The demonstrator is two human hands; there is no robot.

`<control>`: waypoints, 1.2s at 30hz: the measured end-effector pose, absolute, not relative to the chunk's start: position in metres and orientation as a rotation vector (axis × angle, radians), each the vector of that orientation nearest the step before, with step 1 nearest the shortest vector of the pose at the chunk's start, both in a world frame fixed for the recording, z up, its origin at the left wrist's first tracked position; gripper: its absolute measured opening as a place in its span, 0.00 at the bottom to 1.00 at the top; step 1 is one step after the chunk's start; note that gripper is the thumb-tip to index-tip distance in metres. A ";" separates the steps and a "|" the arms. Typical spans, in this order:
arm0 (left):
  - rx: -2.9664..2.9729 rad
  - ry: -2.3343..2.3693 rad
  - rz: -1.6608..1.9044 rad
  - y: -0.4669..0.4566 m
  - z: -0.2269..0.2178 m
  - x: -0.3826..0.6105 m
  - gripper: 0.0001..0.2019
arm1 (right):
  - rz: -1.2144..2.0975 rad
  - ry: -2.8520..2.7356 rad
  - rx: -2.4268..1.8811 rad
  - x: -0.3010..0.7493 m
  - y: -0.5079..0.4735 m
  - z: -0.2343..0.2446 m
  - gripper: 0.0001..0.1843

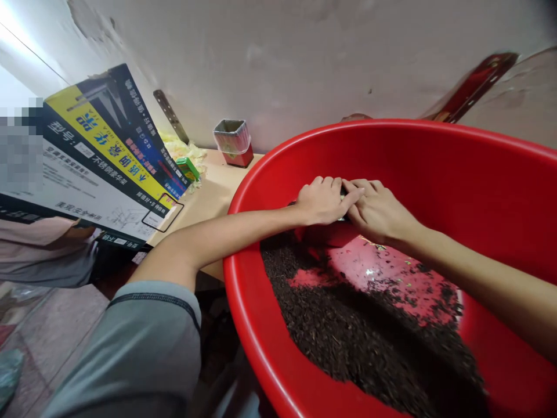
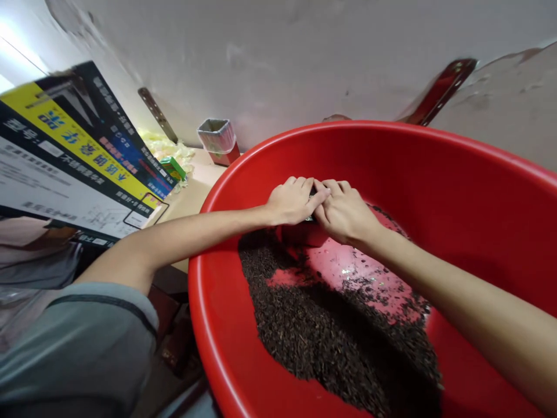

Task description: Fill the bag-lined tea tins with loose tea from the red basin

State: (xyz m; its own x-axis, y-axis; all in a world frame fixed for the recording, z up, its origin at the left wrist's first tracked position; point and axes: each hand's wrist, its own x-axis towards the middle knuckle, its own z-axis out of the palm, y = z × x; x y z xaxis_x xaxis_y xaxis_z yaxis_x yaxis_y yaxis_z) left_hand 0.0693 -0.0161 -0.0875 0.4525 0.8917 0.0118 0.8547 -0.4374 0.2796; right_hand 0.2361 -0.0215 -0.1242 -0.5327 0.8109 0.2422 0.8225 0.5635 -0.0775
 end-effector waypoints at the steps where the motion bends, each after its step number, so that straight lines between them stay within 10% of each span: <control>1: 2.479 1.517 0.223 -0.017 -0.087 0.070 0.33 | -0.062 -2.539 -1.380 0.235 -0.023 -0.123 0.34; 8: 2.423 1.401 0.106 -0.001 -0.082 0.063 0.33 | 0.092 -2.464 -1.503 0.236 -0.019 -0.118 0.34; 15: 2.267 1.154 0.011 0.026 -0.067 0.045 0.23 | 0.954 -1.800 -1.496 0.229 0.001 -0.115 0.26; 36: 1.799 1.252 0.168 0.025 -0.071 0.032 0.20 | 0.978 -1.244 -1.444 0.220 0.004 -0.146 0.22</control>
